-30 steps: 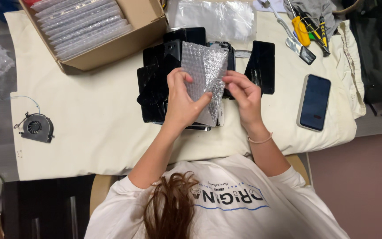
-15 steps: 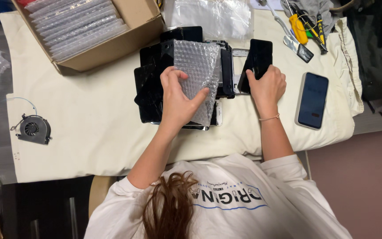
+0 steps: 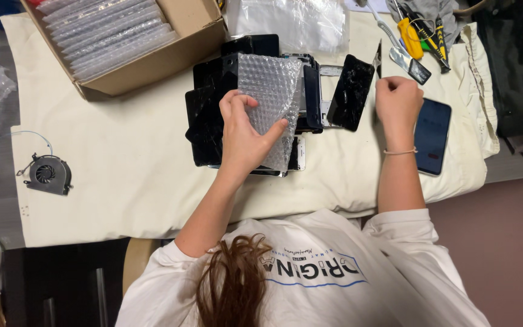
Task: The person wraps several disassembled smartphone components in bubble wrap and plastic bags. They place the wrapped items into a cardboard box filled with additional bubble wrap.
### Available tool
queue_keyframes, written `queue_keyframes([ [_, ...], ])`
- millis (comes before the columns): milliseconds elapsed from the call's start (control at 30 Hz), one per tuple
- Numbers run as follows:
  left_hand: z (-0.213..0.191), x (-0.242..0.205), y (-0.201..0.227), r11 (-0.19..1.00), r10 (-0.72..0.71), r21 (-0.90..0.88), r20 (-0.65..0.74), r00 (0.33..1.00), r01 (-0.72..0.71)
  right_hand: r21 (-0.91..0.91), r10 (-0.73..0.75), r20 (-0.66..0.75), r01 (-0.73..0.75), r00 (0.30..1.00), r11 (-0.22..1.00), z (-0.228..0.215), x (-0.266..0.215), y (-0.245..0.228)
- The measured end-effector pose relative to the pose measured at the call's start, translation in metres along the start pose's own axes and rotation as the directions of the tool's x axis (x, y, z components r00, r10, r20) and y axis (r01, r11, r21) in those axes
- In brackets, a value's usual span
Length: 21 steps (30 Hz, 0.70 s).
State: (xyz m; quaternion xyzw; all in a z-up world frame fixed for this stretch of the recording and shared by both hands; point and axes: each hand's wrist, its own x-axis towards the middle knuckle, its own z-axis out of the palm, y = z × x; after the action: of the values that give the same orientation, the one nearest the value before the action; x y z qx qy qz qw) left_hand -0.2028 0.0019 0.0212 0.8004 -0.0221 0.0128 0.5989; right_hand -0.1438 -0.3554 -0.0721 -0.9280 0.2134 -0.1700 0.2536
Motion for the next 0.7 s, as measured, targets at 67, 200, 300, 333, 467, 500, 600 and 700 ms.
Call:
queue_keyframes([
  [67,0.001,0.0,-0.003,1.0,-0.002,-0.001,-0.001,1.0,0.002,0.003,0.026,-0.026,-0.026,0.999,1.0,-0.001,0.013,0.013],
  [200,0.001,0.0,-0.003,1.0,-0.014,0.005,0.003,1.0,0.014,-0.002,0.102,-0.059,-0.102,0.993,0.995,0.005,0.04,0.062],
  [300,0.0,-0.001,-0.001,1.0,-0.013,0.003,0.003,1.0,0.013,0.056,0.115,-0.011,-0.114,0.993,0.992,0.006,0.047,0.07],
  [333,-0.001,0.001,0.001,1.0,-0.014,0.004,0.003,1.0,0.014,0.056,0.115,-0.009,-0.114,0.993,0.992,-0.003,0.043,0.062],
  [467,-0.005,0.004,0.011,0.983,-0.116,0.145,0.033,0.993,0.11,0.403,0.249,0.018,-0.235,0.968,0.885,-0.024,0.033,0.043],
  [500,-0.008,0.004,0.015,0.98,-0.142,0.144,0.033,0.989,0.136,0.617,0.262,0.033,-0.226,0.964,0.754,-0.025,0.032,0.04],
  [600,-0.006,0.006,0.011,0.98,-0.11,0.168,0.019,0.994,0.105,0.823,0.292,0.235,-0.349,0.927,0.447,-0.053,0.007,-0.022],
  [700,-0.006,0.006,0.011,0.979,-0.101,0.181,0.007,0.995,0.098,0.914,0.127,0.379,-0.392,0.917,0.103,-0.048,-0.01,-0.041],
])
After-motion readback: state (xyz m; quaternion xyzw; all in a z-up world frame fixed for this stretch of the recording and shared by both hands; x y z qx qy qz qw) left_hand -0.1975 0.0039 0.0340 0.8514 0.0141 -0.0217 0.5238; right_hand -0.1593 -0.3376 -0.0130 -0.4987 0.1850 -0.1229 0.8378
